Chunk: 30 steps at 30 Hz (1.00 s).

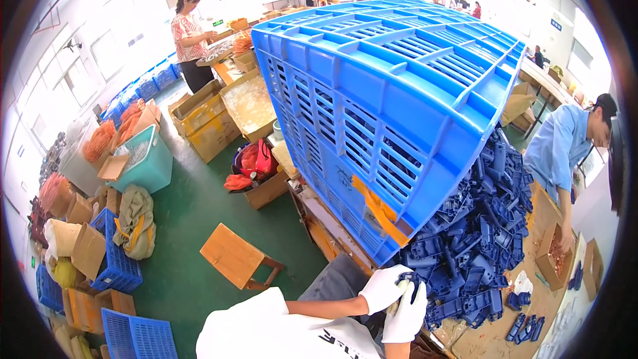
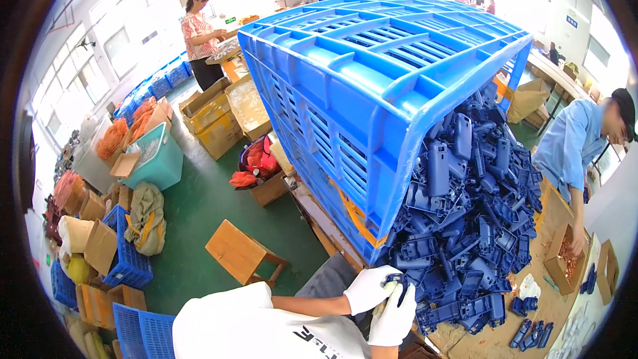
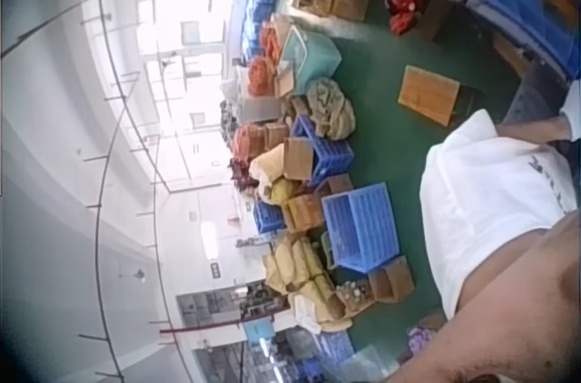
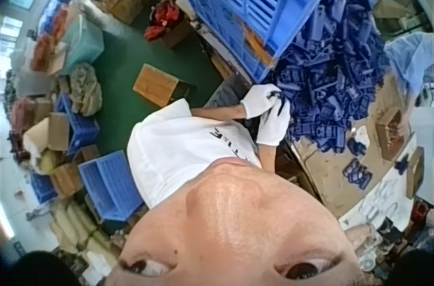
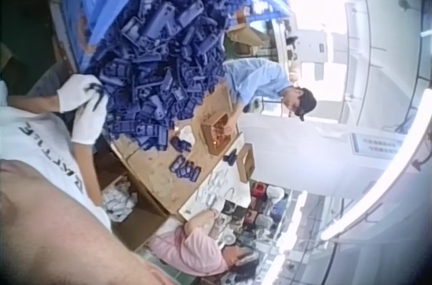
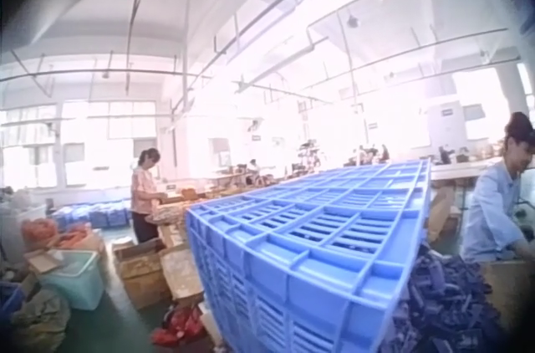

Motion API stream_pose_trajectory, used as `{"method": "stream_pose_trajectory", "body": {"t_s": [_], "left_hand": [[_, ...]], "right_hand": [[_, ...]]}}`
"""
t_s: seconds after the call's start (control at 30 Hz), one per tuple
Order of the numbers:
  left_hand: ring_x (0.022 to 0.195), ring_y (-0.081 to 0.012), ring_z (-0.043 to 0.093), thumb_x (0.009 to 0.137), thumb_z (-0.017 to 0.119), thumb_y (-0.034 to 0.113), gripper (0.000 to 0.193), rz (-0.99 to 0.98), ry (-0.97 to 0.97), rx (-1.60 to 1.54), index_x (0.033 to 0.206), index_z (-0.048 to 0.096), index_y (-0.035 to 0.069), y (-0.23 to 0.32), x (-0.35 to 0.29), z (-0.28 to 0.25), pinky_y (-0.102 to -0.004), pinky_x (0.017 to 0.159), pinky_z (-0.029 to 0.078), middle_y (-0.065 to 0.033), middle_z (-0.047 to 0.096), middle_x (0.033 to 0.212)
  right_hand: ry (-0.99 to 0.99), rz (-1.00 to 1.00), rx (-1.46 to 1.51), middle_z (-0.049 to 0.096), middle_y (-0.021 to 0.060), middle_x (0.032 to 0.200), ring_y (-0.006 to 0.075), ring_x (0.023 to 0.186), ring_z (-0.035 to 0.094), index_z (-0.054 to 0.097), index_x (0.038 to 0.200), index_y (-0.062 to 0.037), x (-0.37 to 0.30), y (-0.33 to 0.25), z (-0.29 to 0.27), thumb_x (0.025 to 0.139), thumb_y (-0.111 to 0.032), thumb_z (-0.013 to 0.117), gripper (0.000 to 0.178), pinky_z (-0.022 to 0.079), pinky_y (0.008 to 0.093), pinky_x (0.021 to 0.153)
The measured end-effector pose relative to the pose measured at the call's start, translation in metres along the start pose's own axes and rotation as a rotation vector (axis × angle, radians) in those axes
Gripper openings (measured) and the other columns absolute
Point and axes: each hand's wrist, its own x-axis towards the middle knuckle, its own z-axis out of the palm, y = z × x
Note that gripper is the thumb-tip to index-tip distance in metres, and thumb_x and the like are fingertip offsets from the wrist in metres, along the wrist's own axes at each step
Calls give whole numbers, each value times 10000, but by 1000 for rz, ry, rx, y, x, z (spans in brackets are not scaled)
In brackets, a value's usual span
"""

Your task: The person picks up a blue plastic casing from a pile, inserts small copper components into it by hand, and places the assembled unit into a cardboard box, repeating the process several times.

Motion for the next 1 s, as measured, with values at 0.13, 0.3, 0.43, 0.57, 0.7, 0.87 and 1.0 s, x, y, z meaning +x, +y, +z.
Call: {"method": "stream_pose_trajectory", "body": {"t_s": [0.13, 0.3, 0.43, 0.57, 0.7, 0.87, 1.0], "left_hand": [[850, -373, 676, 901, 580, 153, 227, 0, 98, 69, 1110, 628, 79, 10, 9, 5, -413, 741, 538, -187, 688, 911], [878, -364, 676, 906, 577, 164, 245, 101, -56, 49, 1137, 597, 83, 33, 2, 5, -405, 763, 530, -185, 679, 962], [864, -416, 659, 930, 538, 155, 214, 142, -62, -42, 1128, 549, 77, 27, 10, 21, -444, 743, 522, -231, 662, 930], [894, -341, 660, 932, 525, 106, 211, 168, -67, -64, 1135, 563, 61, 20, 11, 22, -390, 792, 513, -194, 657, 961], [902, -315, 652, 882, 578, 112, 202, 325, -20, -56, 1075, 585, 53, 11, 5, 32, -370, 809, 514, -167, 640, 956], [906, -252, 647, 877, 605, 139, 222, 352, 54, 82, 1070, 614, 28, 26, 12, 30, -343, 827, 514, -138, 654, 986], [887, -210, 645, 910, 553, 35, 246, 198, -53, 75, 1151, 598, 14, 41, 13, 49, -312, 821, 508, -131, 659, 999]], "right_hand": [[121, 28, -1, 539, 290, 1272, 426, 1080, 563, 536, 1271, 15, 15, -4, 11, 910, -106, 601, 387, 455, 447, 936], [336, 601, 730, 605, 292, 1137, 389, 1003, 593, 523, 1242, 109, 15, -17, 5, 1016, -296, 466, 467, 451, 411, 907], [353, 584, 517, 571, 302, 1204, 420, 1078, 568, 471, 1314, 100, 17, -23, 6, 978, -303, 528, 528, 440, 430, 942], [436, 142, -158, 531, 305, 1282, 456, 1057, 570, 491, 1294, 76, 6, -18, 6, 937, -226, 590, 478, 450, 476, 944], [308, 550, 399, 638, 260, 1061, 379, 923, 619, 558, 1204, 52, 6, -17, -11, 961, -227, 545, 370, 480, 436, 853], [165, 469, 389, 596, 268, 1234, 384, 1109, 585, 499, 1330, 58, 10, 6, -11, 978, -252, 493, 470, 451, 426, 963], [185, 109, 21, 507, 258, 1343, 364, 1126, 555, 513, 1285, 19, -1, 39, -30, 808, -93, 572, 493, 455, 419, 952]]}}
